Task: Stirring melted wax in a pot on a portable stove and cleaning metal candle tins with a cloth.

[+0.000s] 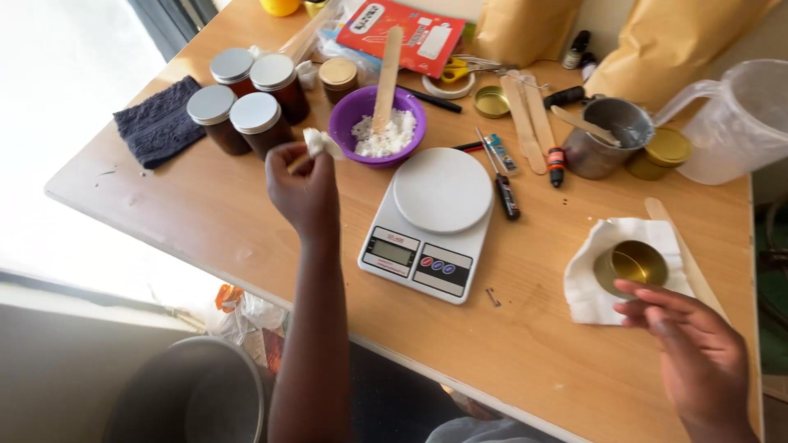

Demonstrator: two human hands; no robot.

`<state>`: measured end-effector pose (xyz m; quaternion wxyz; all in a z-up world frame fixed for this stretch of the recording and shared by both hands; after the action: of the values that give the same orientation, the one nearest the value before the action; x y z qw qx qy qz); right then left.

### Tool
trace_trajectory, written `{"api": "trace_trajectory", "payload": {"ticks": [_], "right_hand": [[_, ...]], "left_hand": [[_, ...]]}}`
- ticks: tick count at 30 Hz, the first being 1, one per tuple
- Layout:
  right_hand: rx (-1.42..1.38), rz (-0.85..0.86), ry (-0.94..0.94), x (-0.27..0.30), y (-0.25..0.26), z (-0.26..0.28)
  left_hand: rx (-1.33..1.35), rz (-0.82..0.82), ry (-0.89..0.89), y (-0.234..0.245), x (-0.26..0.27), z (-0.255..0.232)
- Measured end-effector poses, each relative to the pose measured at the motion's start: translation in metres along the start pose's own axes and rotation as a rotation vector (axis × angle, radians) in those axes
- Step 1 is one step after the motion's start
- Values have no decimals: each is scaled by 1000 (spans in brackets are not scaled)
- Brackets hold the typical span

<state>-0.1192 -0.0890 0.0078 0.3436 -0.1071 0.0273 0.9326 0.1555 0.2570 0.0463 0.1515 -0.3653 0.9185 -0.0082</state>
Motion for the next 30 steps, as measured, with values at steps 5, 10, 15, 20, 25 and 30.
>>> {"api": "trace_trajectory", "payload": {"ticks": [5, 10, 15, 20, 25, 30], "right_hand": [[-18, -45, -45, -15, 21, -28], [-25, -75, -42, -19, 26, -28], [231, -149, 85, -36, 32, -15], [605, 14, 219, -53, 19, -10], [563, 66, 365, -47, 12, -28], [474, -5, 282, -50, 26, -36]], "left_hand": [[-133, -3, -243, -59, -88, 52], [-442, 662, -107, -99, -92, 16], [-52, 569, -250, -72, -4, -56], [49, 914, -306, -71, 111, -96], [-126, 1345, -291, -84, 227, -97], [-153, 1305, -141, -119, 285, -75]]}}
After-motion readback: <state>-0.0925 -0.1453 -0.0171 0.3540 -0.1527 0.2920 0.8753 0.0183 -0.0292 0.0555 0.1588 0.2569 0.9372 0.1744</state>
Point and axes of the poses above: each hand's wrist, its own x-axis away from the middle knuckle, its own y-axis out of the back of the hand, z = x × y, the point moved 5 cm from there along -x, towards the middle knuckle, and after that the axes turned 11 degrees about -z, right-handed, at the moved point
